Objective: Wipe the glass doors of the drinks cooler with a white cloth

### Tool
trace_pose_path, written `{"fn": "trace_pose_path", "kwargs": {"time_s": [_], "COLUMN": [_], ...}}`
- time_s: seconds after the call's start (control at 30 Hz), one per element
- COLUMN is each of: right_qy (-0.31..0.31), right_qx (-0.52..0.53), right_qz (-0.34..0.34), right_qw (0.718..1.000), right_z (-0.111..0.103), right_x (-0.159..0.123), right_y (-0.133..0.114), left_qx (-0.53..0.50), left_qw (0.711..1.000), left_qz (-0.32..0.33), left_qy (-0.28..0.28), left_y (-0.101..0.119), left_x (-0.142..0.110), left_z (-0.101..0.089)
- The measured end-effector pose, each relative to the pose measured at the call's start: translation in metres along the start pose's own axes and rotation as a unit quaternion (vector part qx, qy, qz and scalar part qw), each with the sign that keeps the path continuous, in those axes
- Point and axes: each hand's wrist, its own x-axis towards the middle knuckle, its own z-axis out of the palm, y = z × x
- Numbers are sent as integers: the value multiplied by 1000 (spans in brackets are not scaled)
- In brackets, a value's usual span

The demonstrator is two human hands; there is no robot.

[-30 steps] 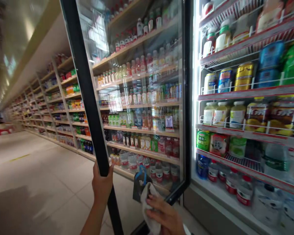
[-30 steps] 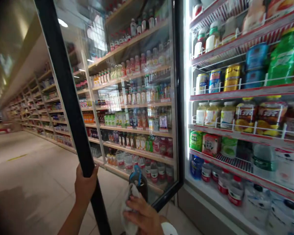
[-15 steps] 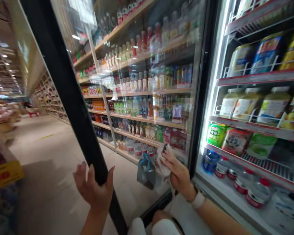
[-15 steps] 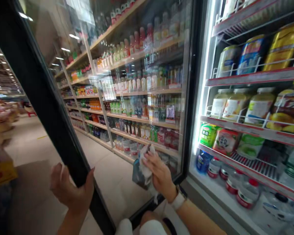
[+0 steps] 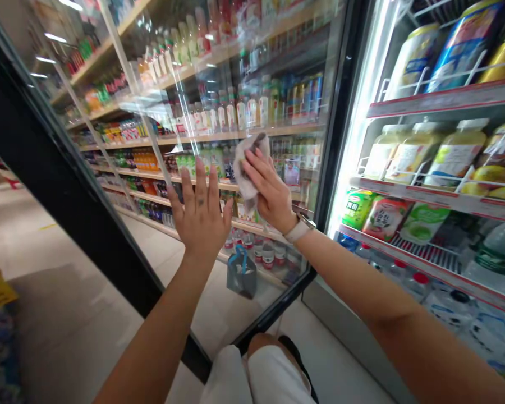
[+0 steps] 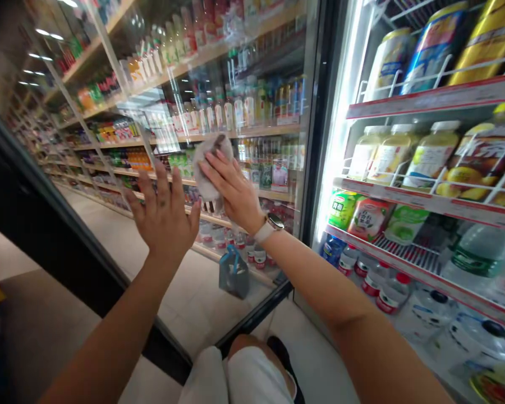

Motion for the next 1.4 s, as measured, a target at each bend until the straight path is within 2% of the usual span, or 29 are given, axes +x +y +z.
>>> {"fn": "trace_pose_path", "kwargs": {"time_s": [0.1,0.23,0.33,0.53,0.6,0.63,0.67,0.73,0.9,0.97,1.0,1.1,1.3,1.37,1.4], "right_qy": [-18,-40,-51,-93,-105,-101,-96,-81,-4,25,34,40,-12,-41,-52], "right_qx": [-39,-109,-130,-118,-109,-106,-103,-100,-111,-115,-114,-101,-93,-98,-99], "right_qz": [-23,11,30,50,52,52,53,56,80,89,88,81,53,35,28], "right_qw": [999,993,990,987,987,988,989,990,991,989,989,991,994,994,993], "right_z": [19,41,55,77,82,83,82,76,52,49,51,64,89,89,86], "right_x": [22,15,-16,-119,-139,-140,-135,-105,8,30,31,3,-109,-128,-128], "right_y": [-2,-5,-4,-9,-10,-10,-9,-8,-7,-7,-8,-13,-17,-13,-8], "left_qx": [7,4,-10,-21,-9,2,13,32,49,49,47,41,39,39,43], "left_qw": [1000,1000,1000,999,999,999,998,997,996,995,995,995,995,995,994], "left_qz": [22,22,22,27,38,43,48,55,54,58,61,68,63,66,70], "left_qy": [-9,-8,-16,9,24,30,36,43,49,57,62,67,61,64,66], "left_y": [-5,-9,-10,-15,-17,-17,-18,-18,-19,-20,-21,-23,-26,-27,-27], "left_x": [-4,-15,-21,-30,-31,-31,-31,-31,-31,-32,-32,-32,-32,-32,-31], "left_z": [15,20,21,27,30,31,31,31,31,32,32,34,35,36,36]}}
